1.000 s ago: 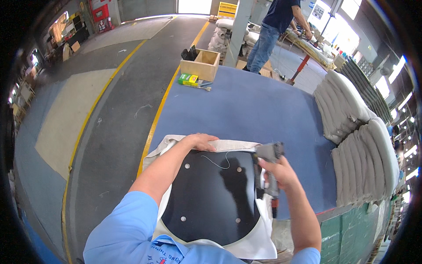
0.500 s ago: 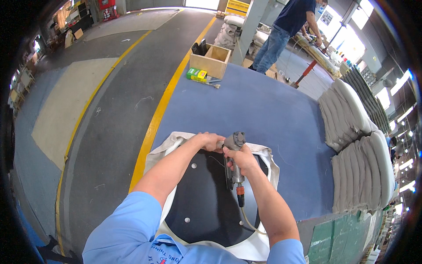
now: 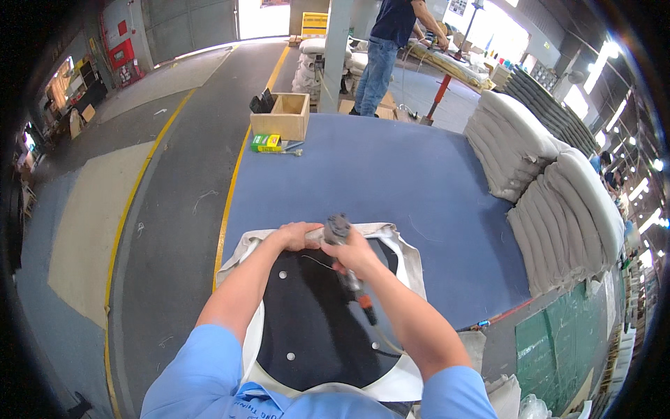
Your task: The person folds a white fabric cover over a black foam insert and uses a staple gun to secure the edges. The person repeatedly adjusts the fabric and staples the corners, then flips the pillow to inspect the finished side.
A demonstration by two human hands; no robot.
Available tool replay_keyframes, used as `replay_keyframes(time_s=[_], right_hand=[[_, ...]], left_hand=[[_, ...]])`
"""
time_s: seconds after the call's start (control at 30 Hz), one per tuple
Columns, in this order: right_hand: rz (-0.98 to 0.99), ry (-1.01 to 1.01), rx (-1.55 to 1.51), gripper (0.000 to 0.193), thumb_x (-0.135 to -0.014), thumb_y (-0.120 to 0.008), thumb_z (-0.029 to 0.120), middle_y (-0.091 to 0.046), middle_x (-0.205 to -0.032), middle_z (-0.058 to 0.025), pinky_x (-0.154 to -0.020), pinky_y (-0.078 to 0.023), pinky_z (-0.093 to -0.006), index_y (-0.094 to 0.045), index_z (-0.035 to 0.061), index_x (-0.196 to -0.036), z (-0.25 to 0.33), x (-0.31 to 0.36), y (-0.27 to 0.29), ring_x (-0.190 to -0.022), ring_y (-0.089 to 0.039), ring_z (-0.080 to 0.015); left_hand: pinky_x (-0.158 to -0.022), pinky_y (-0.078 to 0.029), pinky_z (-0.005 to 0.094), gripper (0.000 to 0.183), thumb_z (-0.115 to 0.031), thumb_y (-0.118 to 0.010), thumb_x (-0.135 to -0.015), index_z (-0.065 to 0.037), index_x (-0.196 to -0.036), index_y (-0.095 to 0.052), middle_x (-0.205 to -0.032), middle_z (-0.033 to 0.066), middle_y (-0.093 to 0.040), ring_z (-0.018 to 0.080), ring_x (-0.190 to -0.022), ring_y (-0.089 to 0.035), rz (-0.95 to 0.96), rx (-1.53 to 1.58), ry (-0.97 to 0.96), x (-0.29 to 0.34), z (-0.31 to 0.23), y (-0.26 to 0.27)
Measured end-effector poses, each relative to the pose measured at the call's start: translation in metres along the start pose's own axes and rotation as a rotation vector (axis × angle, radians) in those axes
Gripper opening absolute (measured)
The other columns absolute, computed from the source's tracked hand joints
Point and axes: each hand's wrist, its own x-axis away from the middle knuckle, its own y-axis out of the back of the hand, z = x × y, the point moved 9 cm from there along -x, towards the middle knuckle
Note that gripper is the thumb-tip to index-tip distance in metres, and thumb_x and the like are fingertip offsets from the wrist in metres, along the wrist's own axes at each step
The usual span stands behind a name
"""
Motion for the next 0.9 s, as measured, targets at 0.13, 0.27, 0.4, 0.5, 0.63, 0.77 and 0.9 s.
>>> replay_keyframes(time_s=[0.13,0.27,0.4,0.5,0.63,0.77,0.9], right_hand=[[-0.236,0.154,0.297,0.074,-0.084,-0.084,0.014,-0.067,-0.12,-0.014,-0.077,-0.059,-0.037,-0.05,0.014,-0.15,0.003,0.067,0.089,-0.096,-0.07,-0.0244],[-0.616,0.194,0.564,0.086,-0.08,-0.083,0.006,-0.061,-0.128,-0.0199,-0.102,-0.052,-0.0471,-0.045,0.0231,-0.155,-0.064,0.114,0.211,-0.12,-0.063,-0.039],[-0.847,-0.092,0.768,0.088,-0.079,-0.076,-0.003,-0.05,-0.137,-0.0229,-0.102,-0.052,-0.0497,-0.043,0.0233,-0.156,-0.163,0.147,0.277,-0.119,-0.06,-0.0444],[-0.783,-0.097,0.884,0.091,-0.077,-0.07,-0.009,-0.043,-0.145,-0.0246,-0.102,-0.052,-0.0521,-0.043,0.0234,-0.157,-0.183,0.138,0.257,-0.122,-0.057,-0.0458],[-0.772,-0.1,1.07,0.074,-0.079,-0.068,-0.004,-0.041,-0.149,-0.0246,-0.101,-0.051,-0.0535,-0.053,0.0164,-0.149,-0.174,0.146,0.231,-0.129,-0.051,-0.0475],[-0.732,0.28,0.701,0.044,-0.088,-0.074,0.017,-0.065,-0.127,-0.0212,-0.1,-0.053,-0.0449,-0.068,0.0056,-0.13,-0.131,0.127,0.205,-0.115,-0.065,-0.0383],[-0.498,0.021,0.257,0.052,-0.099,-0.065,0.045,-0.075,-0.107,-0.0257,-0.093,-0.054,-0.0446,-0.071,-0.0025,-0.119,-0.16,0.079,0.163,-0.101,-0.072,-0.0372]], left_hand=[[-0.122,-0.033,0.0517,0.066,-0.04,-0.071,-0.097,-0.022,-0.156,-0.05,-0.151,0.0129,-0.059,0.0333,-0.142,-0.052,-0.492,-0.032,-0.242,0.064,-0.005,0.011],[-0.112,-0.047,0.0402,0.043,-0.02,-0.072,-0.097,-0.009,-0.138,-0.067,-0.137,0.0126,-0.069,0.0293,-0.127,-0.065,-0.708,0.48,-0.388,0.141,0.004,0.005],[-0.092,-0.056,0.0327,0.024,-0.012,-0.069,-0.099,-0.003,-0.12,-0.075,-0.12,0.0127,-0.075,0.0204,-0.104,-0.073,-1.05,0.73,-0.061,0.218,0.065,-0.002],[-0.088,-0.056,0.0331,0.034,-0.013,-0.072,-0.098,-0.004,-0.13,-0.069,-0.116,0.0118,-0.074,0.0194,-0.1,-0.072,-1.101,0.754,0.172,0.244,0.124,-0.029],[-0.092,-0.056,0.0361,0.056,-0.017,-0.077,-0.096,-0.003,-0.145,-0.056,-0.124,0.0126,-0.07,0.0215,-0.105,-0.07,-0.724,0.9,0.373,0.228,0.11,-0.058],[-0.095,-0.055,0.0391,0.058,-0.02,-0.079,-0.095,0.001,-0.144,-0.055,-0.126,0.0165,-0.069,0.0246,-0.111,-0.069,-0.766,0.981,0.304,0.221,0.117,-0.064],[-0.095,-0.054,0.039,0.055,-0.021,-0.08,-0.093,0.003,-0.138,-0.059,-0.126,0.0155,-0.07,0.0244,-0.11,-0.069,-0.779,1.021,0.333,0.205,0.11,-0.064]])
